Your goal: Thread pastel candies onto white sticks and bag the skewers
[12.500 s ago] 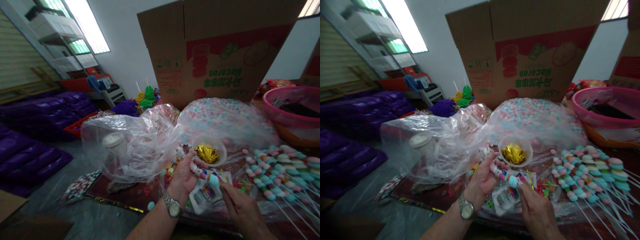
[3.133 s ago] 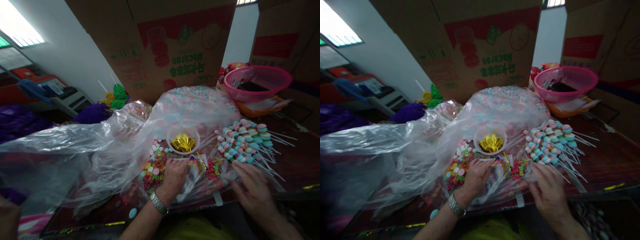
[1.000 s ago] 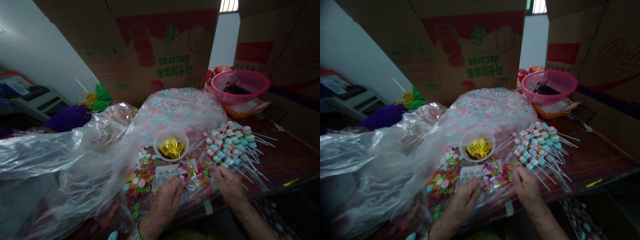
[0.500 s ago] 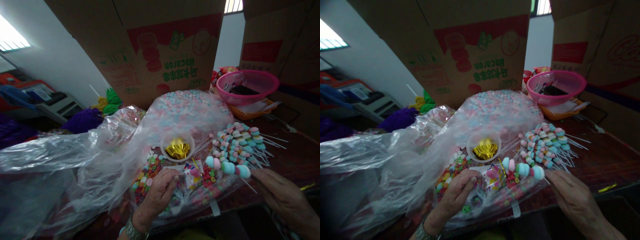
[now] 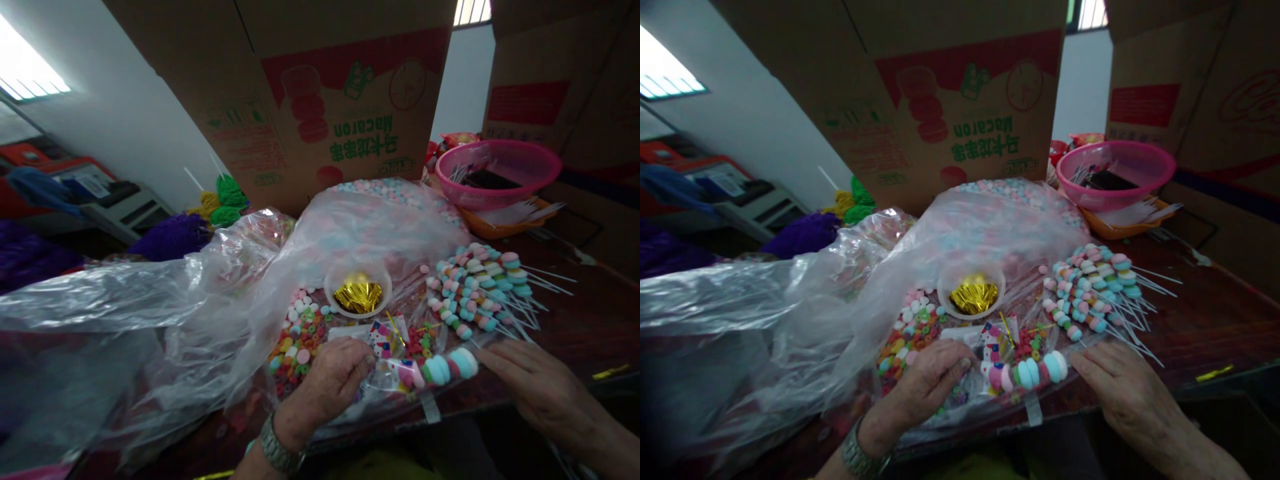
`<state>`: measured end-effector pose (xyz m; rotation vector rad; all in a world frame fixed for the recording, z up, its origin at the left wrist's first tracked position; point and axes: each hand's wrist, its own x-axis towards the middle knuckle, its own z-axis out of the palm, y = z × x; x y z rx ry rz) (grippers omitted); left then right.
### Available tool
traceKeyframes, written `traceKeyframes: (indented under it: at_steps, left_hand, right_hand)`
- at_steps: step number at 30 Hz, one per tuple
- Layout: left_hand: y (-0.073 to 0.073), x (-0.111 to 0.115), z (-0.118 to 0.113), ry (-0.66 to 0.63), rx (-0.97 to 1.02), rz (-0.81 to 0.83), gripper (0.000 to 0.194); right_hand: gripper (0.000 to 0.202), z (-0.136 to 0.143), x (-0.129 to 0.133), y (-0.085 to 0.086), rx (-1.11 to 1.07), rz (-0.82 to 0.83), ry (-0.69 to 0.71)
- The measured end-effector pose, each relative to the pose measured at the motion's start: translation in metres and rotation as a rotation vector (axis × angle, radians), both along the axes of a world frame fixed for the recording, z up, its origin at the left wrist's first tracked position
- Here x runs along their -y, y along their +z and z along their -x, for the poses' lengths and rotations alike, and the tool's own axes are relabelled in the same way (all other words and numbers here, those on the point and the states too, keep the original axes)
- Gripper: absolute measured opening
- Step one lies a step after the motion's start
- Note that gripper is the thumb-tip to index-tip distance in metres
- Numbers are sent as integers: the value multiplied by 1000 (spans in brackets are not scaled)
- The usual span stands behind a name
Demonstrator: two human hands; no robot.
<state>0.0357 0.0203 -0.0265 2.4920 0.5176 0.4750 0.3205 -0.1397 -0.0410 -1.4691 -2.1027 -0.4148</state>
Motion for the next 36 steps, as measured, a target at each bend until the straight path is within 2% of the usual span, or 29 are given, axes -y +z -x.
traceKeyframes:
  at_steps: [4, 9, 12, 17, 21, 25, 28, 31, 33, 36]
  left_hand:
    - [0, -1, -1, 22, 19, 15, 26]
    - [4, -1, -4, -9, 27, 21, 23]
    - [5, -1, -9, -13, -20, 16, 25]
    - [11, -4, -15, -20, -241, -8, 38]
    - [21, -1, -18, -125, -297, 51, 43]
    - [26, 1, -23, -157, -442, -38, 69]
    - [26, -3, -27, -198, -496, -84, 57]
    - [27, -9, -30, -316, -428, -9, 41]
    - [29, -11, -32, -363, -360, 60, 31]
    - [29, -11, -36, -349, -301, 88, 22]
  right_hand:
    - [39, -1, -2, 3, -18, 40, -11]
    - [44, -2, 1, -4, -25, 76, -3]
    - [41, -1, 2, -6, 9, 101, -17]
    - [37, -1, 1, -1, 25, 151, -20]
    - [39, 1, -1, 5, 33, 174, -4]
    - [38, 0, -4, 16, 126, 88, -21]
    - [31, -1, -5, 26, 202, 17, 42]
    - [29, 1, -6, 31, 178, -17, 89]
    - [29, 5, -8, 30, 175, -3, 102]
    - [30, 15, -11, 23, 195, 77, 118]
